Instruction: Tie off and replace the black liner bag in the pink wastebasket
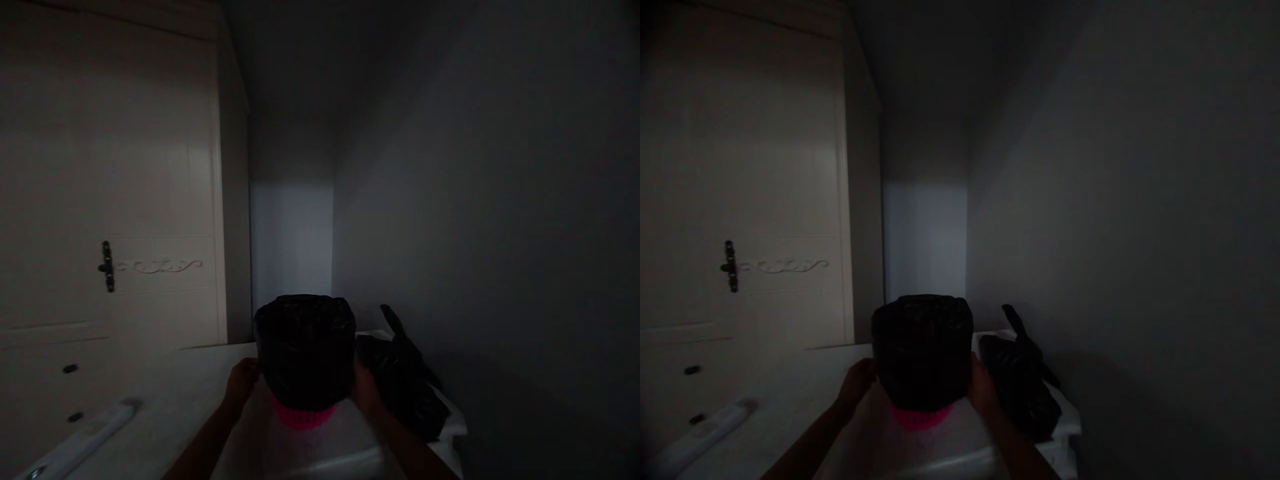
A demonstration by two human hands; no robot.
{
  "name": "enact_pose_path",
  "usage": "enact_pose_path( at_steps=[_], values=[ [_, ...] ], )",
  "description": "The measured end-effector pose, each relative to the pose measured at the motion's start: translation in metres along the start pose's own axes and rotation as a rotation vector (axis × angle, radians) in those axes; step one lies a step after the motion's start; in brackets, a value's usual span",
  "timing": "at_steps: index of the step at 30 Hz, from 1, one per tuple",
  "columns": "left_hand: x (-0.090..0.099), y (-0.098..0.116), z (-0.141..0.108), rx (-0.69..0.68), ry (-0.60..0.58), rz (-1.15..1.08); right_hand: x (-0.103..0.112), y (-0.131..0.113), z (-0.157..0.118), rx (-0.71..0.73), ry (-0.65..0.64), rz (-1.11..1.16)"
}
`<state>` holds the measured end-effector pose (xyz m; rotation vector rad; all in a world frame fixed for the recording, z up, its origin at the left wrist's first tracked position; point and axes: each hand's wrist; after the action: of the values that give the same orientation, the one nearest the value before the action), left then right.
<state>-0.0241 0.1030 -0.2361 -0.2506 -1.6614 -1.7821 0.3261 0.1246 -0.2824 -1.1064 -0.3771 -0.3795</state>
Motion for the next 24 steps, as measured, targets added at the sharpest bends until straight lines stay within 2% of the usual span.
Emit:
enact_pose_path(
  at_steps=[4,6,8,14,19,24],
  values=[
    [-0.014,-0.038,-0.033,-0.196,0.033,0.467,0.003,0.016,-0.018,0.104,-0.033,0.084],
    [-0.018,-0.045,-0.045,-0.250,0.048,0.661,0.005,0.026,-0.021,0.121,-0.034,0.075],
    [-0.018,-0.044,-0.053,-0.271,0.052,0.777,0.005,0.032,-0.022,0.124,0.002,0.066],
    [-0.018,-0.029,-0.059,-0.323,-0.045,0.918,0.005,0.025,-0.024,0.091,0.045,0.005],
    [-0.014,-0.020,-0.063,-0.268,-0.060,0.943,0.008,0.010,-0.029,0.009,-0.013,-0.078],
    [-0.013,-0.010,-0.069,-0.298,-0.027,0.990,0.013,-0.001,-0.032,-0.005,-0.040,-0.119]
  ],
)
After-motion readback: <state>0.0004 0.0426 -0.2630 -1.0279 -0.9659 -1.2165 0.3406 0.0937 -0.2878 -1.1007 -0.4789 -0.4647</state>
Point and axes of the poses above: each hand's wrist, its own z-axis towards the middle knuckle, its own x-axis out of the back of the hand, y = z × x, and after that the axes turned 15 degrees about z, right-handed
